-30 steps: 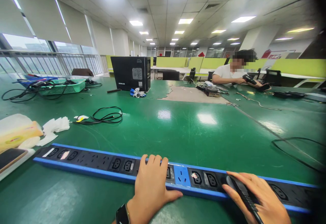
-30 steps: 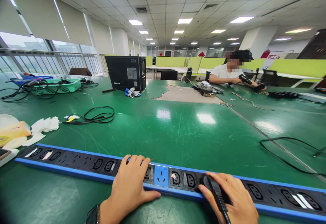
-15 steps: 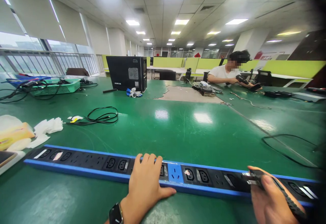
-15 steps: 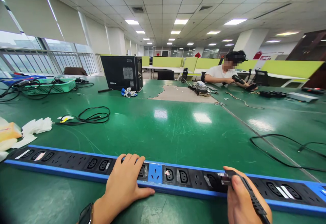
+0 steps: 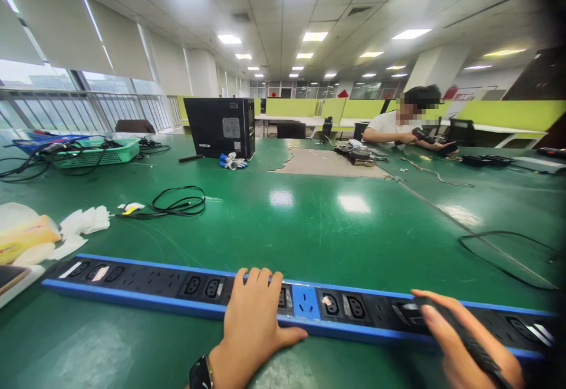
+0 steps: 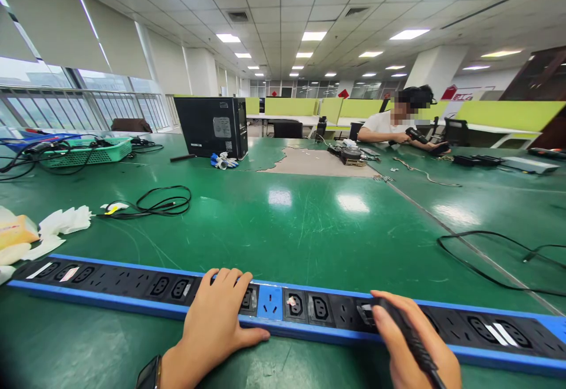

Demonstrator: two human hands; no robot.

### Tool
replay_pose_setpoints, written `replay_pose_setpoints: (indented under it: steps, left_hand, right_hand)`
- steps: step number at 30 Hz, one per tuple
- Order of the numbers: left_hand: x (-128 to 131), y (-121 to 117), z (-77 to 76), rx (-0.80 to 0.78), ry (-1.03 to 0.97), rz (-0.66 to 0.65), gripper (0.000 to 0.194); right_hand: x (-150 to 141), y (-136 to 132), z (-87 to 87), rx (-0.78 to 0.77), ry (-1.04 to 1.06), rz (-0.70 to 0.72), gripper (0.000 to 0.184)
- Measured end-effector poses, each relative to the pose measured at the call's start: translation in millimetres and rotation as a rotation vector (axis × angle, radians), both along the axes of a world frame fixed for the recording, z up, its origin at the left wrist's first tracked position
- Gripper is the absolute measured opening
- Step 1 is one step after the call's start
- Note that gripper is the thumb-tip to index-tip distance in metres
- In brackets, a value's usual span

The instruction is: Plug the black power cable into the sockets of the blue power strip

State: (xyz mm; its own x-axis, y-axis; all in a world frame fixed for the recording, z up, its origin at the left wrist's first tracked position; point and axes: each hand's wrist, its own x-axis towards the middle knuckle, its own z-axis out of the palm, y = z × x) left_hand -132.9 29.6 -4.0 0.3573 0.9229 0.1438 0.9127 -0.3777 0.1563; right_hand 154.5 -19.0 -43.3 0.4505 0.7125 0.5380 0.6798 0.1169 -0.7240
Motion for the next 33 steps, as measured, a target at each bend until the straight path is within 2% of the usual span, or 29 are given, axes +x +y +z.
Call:
replay_pose_setpoints:
  steps: [5,11,16,21,29,33]
  left_hand:
    - [0,1,-0.9,0.012,0.009,0.001,0.080]
    - [1,2,-0.1,-0.006,0.009,-0.002,0.080]
    - [1,1,0.1,-0.003,0.004,0.006,0.079]
    - [1,0,2.2,-0.026,0.011,0.010,0.080]
    - [1,0,4.0,-0.043,-0.004,0.024,0.079]
    - [1,1,1.7,-0.022,-0.006,0.021,0.079]
  right_hand:
    - [-4,3,-0.4,-0.096,-0.329,0.097,0.038]
    - [-8,9,-0.5,-0.007,-0.561,0.119,0.035]
    - [-7,10,4.9,0.049,-0.629,0.167,0.034]
    - [-5,9,-2.1,0.036,-0.729,0.109,0.039]
    - [-9,11,-7.2,-0.025,-0.701,0.054,0.039]
    - [-9,12,-11.4,0.007,-0.696,0.073,0.034]
